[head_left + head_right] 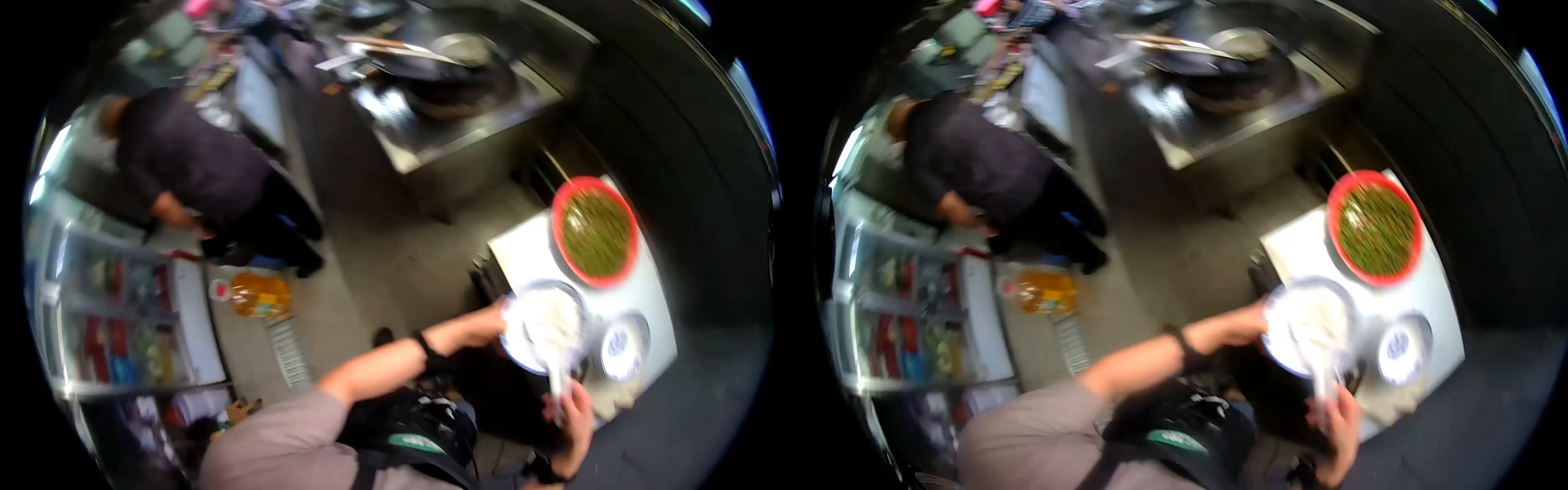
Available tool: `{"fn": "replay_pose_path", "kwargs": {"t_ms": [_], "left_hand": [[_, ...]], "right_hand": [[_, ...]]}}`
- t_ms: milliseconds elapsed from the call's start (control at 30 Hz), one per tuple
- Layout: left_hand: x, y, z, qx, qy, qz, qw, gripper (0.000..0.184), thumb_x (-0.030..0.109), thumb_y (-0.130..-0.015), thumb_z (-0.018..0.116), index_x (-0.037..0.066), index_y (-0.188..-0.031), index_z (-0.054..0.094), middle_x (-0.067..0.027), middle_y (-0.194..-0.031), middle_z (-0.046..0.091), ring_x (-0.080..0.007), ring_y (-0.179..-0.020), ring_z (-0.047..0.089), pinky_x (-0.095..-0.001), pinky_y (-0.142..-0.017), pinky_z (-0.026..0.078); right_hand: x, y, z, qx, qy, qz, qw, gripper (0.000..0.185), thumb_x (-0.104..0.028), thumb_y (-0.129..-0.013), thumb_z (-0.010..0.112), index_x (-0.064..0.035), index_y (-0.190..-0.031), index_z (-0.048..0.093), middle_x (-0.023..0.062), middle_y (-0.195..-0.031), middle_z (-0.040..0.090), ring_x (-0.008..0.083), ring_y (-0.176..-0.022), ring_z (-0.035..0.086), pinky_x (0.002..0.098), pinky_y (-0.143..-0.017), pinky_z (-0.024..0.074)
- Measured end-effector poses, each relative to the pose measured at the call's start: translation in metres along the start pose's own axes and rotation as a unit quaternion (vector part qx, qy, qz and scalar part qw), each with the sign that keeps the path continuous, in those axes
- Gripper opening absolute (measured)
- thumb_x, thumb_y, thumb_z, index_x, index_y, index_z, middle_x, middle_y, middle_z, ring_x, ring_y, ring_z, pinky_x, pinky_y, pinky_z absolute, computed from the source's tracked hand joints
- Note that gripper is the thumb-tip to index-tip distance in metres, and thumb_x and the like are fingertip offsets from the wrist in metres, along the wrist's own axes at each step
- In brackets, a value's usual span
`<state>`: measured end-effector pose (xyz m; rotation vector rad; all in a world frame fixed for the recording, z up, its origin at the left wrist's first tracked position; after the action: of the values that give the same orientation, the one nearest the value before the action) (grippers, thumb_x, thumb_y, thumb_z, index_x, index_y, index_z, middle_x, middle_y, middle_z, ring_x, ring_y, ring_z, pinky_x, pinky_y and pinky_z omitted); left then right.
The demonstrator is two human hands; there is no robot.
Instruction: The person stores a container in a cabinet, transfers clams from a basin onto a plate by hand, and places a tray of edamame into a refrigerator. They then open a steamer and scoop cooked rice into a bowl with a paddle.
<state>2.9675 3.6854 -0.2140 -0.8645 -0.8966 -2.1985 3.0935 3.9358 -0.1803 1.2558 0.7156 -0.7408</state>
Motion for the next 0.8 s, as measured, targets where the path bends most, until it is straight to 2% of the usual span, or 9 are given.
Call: {"fn": "replay_pose_path", "kwargs": {"t_ms": [33,67,133,200,267,367,467,600,800], "left_hand": [[0.006,0.023,-0.024,-0.018,0.021,0.089,0.996,0.071,0.005,-0.071,0.073,0.000,-0.134,0.043,-0.0099,-0.121,0.060,-0.0199,-0.109,0.058,-0.0351,-0.091,0.051],[-0.010,0.053,-0.072,-0.019,0.059,0.059,0.996,0.057,0.004,-0.076,0.069,-0.002,-0.130,0.049,-0.0121,-0.119,0.061,-0.0198,-0.110,0.058,-0.0350,-0.093,0.049],[-0.028,0.111,-0.156,0.027,0.065,-0.015,0.997,0.069,-0.004,-0.073,0.058,-0.002,-0.139,0.036,-0.0144,-0.133,0.051,-0.0218,-0.120,0.052,-0.0360,-0.100,0.045],[-0.055,0.174,-0.244,0.127,0.082,-0.006,0.988,0.075,0.000,-0.071,0.056,0.001,-0.142,0.031,-0.0123,-0.136,0.048,-0.0243,-0.126,0.046,-0.0368,-0.105,0.039],[-0.052,0.201,-0.292,0.170,0.029,-0.033,0.984,0.073,0.001,-0.072,0.056,0.002,-0.141,0.032,-0.0120,-0.135,0.048,-0.0233,-0.124,0.048,-0.0371,-0.102,0.042],[-0.086,0.264,-0.390,0.224,0.059,-0.065,0.970,0.076,0.001,-0.070,0.057,0.001,-0.141,0.031,-0.0133,-0.136,0.048,-0.0242,-0.126,0.047,-0.0381,-0.105,0.040],[-0.093,0.304,-0.447,0.270,0.040,-0.063,0.960,0.078,-0.001,-0.068,0.056,0.001,-0.142,0.030,-0.0125,-0.137,0.046,-0.0242,-0.127,0.045,-0.0350,-0.105,0.039],[-0.118,0.338,-0.496,0.299,0.061,-0.071,0.950,0.079,-0.001,-0.068,0.056,0.001,-0.142,0.029,-0.0122,-0.140,0.044,-0.0247,-0.130,0.042,-0.0357,-0.108,0.035],[-0.111,0.338,-0.504,0.292,0.082,-0.043,0.952,0.078,0.001,-0.070,0.056,0.000,-0.143,0.028,-0.0137,-0.141,0.041,-0.0278,-0.131,0.040,-0.0390,-0.109,0.034]], "right_hand": [[-0.005,-0.005,0.029,-0.043,0.019,0.009,0.999,0.037,-0.016,-0.096,0.048,0.0017,-0.129,0.050,0.0133,-0.089,0.067,0.0165,-0.063,0.061,0.0278,-0.057,0.0512],[-0.004,-0.008,0.071,-0.064,0.002,0.041,0.997,0.041,-0.020,-0.097,0.049,0.0014,-0.132,0.048,0.0113,-0.096,0.067,0.0163,-0.071,0.063,0.0279,-0.064,0.0525],[0.028,-0.039,0.109,-0.088,0.051,-0.016,0.995,0.042,-0.025,-0.098,0.050,0.0001,-0.131,0.050,0.0089,-0.101,0.067,0.0153,-0.083,0.064,0.0281,-0.070,0.0521],[0.080,-0.075,0.158,-0.037,0.014,0.061,0.997,0.044,-0.026,-0.097,0.052,0.0009,-0.132,0.050,0.0081,-0.103,0.066,0.0129,-0.090,0.062,0.0279,-0.073,0.0506],[0.140,-0.147,0.163,-0.018,0.254,0.095,0.962,0.042,-0.020,-0.094,0.055,0.0001,-0.130,0.051,0.0143,-0.111,0.064,0.0189,-0.099,0.063,0.0289,-0.083,0.0509],[0.217,-0.256,0.173,0.117,0.451,-0.132,0.875,0.050,-0.014,-0.079,0.065,0.0066,-0.122,0.052,0.0261,-0.118,0.057,0.0403,-0.110,0.055,0.0414,-0.096,0.0451],[0.284,-0.380,0.165,0.146,0.590,-0.078,0.790,0.069,-0.017,-0.079,0.063,0.0041,-0.138,0.034,0.0288,-0.138,0.040,0.0421,-0.127,0.040,0.0457,-0.108,0.0326],[0.303,-0.459,0.170,0.107,0.621,0.101,0.770,0.069,-0.016,-0.079,0.061,-0.0035,-0.140,0.031,0.0232,-0.136,0.046,0.0383,-0.125,0.045,0.0466,-0.106,0.0347],[0.242,-0.437,0.181,0.116,0.702,0.048,0.701,0.040,-0.009,-0.079,0.056,-0.0005,-0.118,0.050,0.0231,-0.110,0.063,0.0376,-0.104,0.061,0.0461,-0.085,0.0494]]}}
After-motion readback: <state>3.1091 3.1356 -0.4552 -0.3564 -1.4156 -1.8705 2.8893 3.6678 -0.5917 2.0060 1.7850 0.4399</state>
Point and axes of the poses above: each hand's wrist, its own y-axis away from the middle knuckle, its own z-axis out of the palm, x = y × z, the point moved 3 cm from there along -y, towards the middle knuckle
